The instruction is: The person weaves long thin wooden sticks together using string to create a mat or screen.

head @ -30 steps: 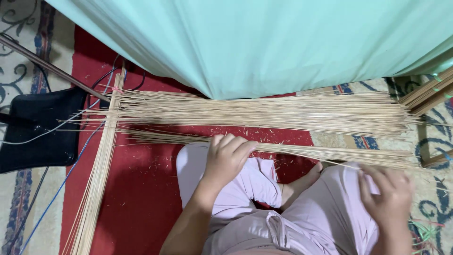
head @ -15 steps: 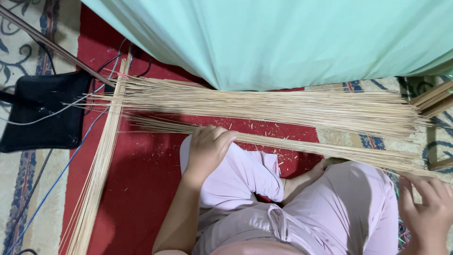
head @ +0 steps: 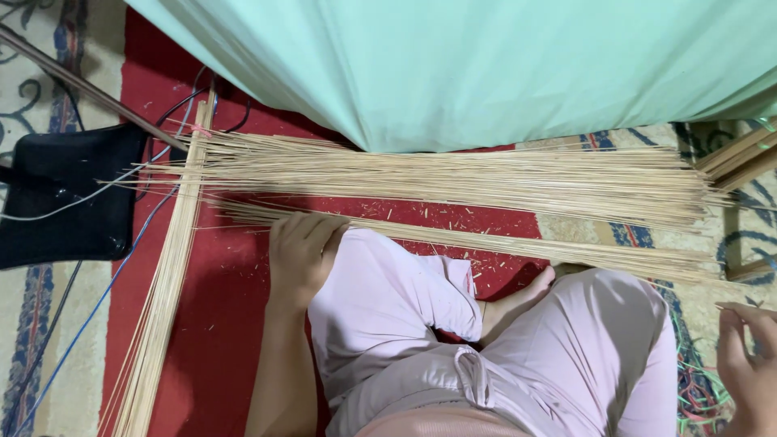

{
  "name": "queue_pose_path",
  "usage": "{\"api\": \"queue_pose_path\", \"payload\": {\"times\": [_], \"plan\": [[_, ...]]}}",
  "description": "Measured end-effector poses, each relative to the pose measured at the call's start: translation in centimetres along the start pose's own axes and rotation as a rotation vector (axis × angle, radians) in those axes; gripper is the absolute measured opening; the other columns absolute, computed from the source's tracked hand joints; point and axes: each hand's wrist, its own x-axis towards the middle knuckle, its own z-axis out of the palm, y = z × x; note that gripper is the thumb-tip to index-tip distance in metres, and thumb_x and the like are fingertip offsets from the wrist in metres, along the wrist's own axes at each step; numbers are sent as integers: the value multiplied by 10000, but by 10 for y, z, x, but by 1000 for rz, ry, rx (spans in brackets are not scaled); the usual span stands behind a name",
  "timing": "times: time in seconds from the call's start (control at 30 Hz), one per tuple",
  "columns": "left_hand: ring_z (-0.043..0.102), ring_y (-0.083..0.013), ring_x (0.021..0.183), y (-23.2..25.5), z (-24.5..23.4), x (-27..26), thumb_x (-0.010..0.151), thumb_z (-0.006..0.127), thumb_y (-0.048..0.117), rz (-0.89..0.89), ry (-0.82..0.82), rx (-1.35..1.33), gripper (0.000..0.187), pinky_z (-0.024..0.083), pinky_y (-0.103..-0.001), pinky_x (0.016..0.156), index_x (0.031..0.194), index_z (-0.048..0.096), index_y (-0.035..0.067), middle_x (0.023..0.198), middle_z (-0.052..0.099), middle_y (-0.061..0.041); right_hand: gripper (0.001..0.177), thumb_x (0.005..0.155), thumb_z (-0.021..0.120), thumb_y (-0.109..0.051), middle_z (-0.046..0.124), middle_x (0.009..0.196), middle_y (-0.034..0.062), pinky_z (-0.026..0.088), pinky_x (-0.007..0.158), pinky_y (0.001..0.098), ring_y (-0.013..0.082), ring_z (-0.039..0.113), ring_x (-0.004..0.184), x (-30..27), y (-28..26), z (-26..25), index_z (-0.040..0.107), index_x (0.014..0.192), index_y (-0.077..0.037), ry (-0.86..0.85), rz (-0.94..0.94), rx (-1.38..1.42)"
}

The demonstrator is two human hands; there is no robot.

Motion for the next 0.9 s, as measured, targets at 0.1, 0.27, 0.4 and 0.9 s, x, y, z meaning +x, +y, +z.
{"api": "queue_pose_path", "payload": {"times": [0.1, 0.27, 0.4, 0.9], "plan": [[627, -187, 897, 0, -4, 0, 1001, 703, 237, -7, -5, 8, 65, 363, -376, 817, 1042, 753, 226, 950, 718, 86, 132, 1180, 731, 48, 677, 1218, 242, 532, 1036, 432, 348, 653, 1134, -2, -3, 0, 774, 1282, 121, 49, -30, -96], [623, -175, 892, 15, -14, 6, 998, 695, 220, 42, -62, -45, 45, 343, -360, 821, 1019, 734, 217, 938, 699, 93, 135, 1062, 820, -85, 730, 1052, 41, 329, 1096, 402, 234, 614, 1017, 15, -44, 14, 811, 1183, -143, 122, -209, -246], [598, -184, 847, 33, -7, 11, 971, 742, 245, 179, -22, -54, 43, 326, -355, 824, 1009, 742, 225, 939, 695, 77, 242, 944, 796, -31, 666, 931, 34, 355, 895, 376, 199, 582, 861, 45, -141, 10, 753, 1162, -127, 83, -350, 35], [572, -149, 710, 159, -18, 47, 898, 812, 496, 186, 203, -218, 279, 315, -361, 852, 886, 699, 241, 833, 629, 94, 182, 996, 738, 17, 648, 886, 42, 284, 877, 397, 188, 537, 711, 54, -237, -12, 765, 1089, -138, 312, -387, 75]]}}
